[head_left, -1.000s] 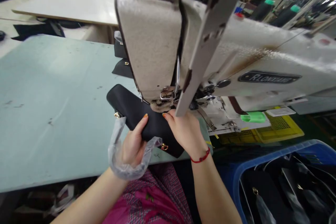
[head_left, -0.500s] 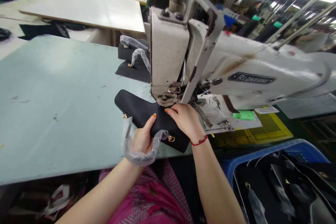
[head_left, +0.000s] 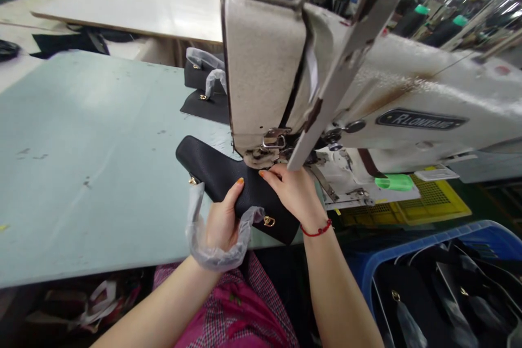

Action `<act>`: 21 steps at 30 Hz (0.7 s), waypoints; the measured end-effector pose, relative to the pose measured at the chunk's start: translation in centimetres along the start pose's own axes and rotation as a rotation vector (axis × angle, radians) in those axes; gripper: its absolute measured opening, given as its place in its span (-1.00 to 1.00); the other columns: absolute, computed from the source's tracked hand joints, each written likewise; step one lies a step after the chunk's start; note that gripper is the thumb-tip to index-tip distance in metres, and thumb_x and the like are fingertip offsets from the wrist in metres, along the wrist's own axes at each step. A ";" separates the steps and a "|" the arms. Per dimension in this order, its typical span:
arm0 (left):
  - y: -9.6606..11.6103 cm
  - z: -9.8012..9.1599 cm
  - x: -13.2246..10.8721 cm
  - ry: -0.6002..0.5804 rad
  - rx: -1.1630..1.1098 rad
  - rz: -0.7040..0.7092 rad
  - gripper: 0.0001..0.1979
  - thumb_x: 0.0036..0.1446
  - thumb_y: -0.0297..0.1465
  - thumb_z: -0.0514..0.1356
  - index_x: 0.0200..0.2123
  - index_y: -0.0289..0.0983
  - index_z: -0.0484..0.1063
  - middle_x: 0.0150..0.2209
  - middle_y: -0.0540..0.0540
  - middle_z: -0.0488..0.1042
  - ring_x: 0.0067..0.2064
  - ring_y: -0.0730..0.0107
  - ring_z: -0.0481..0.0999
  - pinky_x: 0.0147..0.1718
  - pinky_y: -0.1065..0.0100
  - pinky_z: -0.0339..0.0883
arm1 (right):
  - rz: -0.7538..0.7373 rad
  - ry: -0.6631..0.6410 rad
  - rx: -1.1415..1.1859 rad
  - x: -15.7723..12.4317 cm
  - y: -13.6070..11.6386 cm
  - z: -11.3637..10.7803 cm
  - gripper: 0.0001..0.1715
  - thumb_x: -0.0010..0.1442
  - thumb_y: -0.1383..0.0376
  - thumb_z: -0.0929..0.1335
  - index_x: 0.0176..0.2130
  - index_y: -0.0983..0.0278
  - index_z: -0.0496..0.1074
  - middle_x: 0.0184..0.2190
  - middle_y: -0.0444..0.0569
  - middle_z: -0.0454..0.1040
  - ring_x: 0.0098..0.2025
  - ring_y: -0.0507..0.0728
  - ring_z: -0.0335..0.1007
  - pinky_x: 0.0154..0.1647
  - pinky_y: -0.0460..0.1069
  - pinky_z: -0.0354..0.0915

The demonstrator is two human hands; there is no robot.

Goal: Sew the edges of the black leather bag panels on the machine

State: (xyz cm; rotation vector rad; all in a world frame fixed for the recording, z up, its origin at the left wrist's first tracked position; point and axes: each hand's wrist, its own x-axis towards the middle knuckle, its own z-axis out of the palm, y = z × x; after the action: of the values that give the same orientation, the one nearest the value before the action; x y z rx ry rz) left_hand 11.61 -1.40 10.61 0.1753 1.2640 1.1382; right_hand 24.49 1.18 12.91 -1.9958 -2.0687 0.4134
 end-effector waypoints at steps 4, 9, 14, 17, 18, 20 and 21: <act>-0.7 -0.5 1.1 -0.058 -0.024 0.016 -0.75 0.06 -0.34 0.30 -0.18 -0.31 0.59 -0.08 -0.17 0.61 0.06 -0.11 0.53 0.13 0.00 0.37 | -0.001 0.008 0.030 0.0 0.1 0.2 -0.63 0.35 0.13 0.27 -0.26 0.24 0.60 -0.33 0.00 0.60 -0.30 0.09 0.48 -0.36 -0.08 0.13; -1.0 -1.3 2.3 -0.094 -0.052 0.014 -0.70 -0.03 -0.29 0.36 -0.19 -0.28 0.60 -0.10 -0.15 0.62 0.04 -0.16 0.54 0.06 0.00 0.43 | -0.029 0.019 0.053 0.2 0.4 0.6 -0.64 0.36 0.15 0.27 -0.24 0.25 0.59 -0.31 0.01 0.60 -0.27 0.10 0.48 -0.31 -0.08 0.16; 0.6 -2.2 3.3 -0.171 0.086 0.064 -0.68 -0.08 -0.27 0.38 -0.23 -0.30 0.60 -0.20 -0.20 0.63 0.05 -0.24 0.52 0.03 -0.03 0.43 | -0.046 0.005 0.144 -0.3 0.7 1.0 -0.66 0.36 0.19 0.27 -0.27 0.28 0.57 -0.33 0.01 0.58 -0.28 0.09 0.46 -0.29 -0.09 0.17; 1.8 -2.9 4.8 -0.253 0.144 0.035 -0.65 -0.08 -0.27 0.39 -0.22 -0.34 0.60 -0.23 -0.24 0.63 0.01 -0.29 0.52 -0.01 -0.09 0.43 | -0.052 -0.018 0.277 -0.9 0.9 1.3 -0.65 0.37 0.21 0.25 -0.29 0.29 0.55 -0.37 -0.02 0.55 -0.31 0.06 0.42 -0.29 -0.10 0.17; 2.1 -3.1 5.4 -0.281 0.171 0.032 -0.64 -0.09 -0.28 0.39 -0.21 -0.36 0.60 -0.23 -0.25 0.63 0.00 -0.27 0.53 -0.02 -0.10 0.43 | -0.057 -0.025 0.323 -1.1 1.0 1.5 -0.65 0.37 0.21 0.25 -0.31 0.29 0.54 -0.40 -0.04 0.53 -0.33 0.05 0.40 -0.31 -0.11 0.16; 2.7 -3.3 6.7 -0.338 0.202 0.041 -0.60 -0.08 -0.32 0.39 -0.15 -0.37 0.58 -0.22 -0.23 0.63 -0.02 -0.18 0.55 -0.03 -0.07 0.44 | -0.067 -0.034 0.414 -1.5 1.1 1.9 -0.62 0.37 0.21 0.24 -0.38 0.30 0.49 -0.49 -0.10 0.44 -0.40 0.02 0.32 -0.36 -0.11 0.12; 3.1 -3.4 7.3 -0.368 0.211 0.044 -0.59 -0.08 -0.34 0.39 -0.12 -0.39 0.57 -0.23 -0.22 0.63 -0.05 -0.13 0.57 -0.04 -0.06 0.44 | -0.068 -0.042 0.458 -1.6 1.2 2.1 -0.60 0.37 0.20 0.23 -0.43 0.30 0.44 -0.54 -0.14 0.37 -0.44 0.01 0.26 -0.40 -0.11 0.09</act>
State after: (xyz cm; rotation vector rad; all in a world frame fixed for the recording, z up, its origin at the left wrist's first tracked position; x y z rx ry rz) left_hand 6.15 3.96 6.59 0.5477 1.0506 0.9545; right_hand 24.86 -0.48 10.53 -1.6529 -1.8468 0.8347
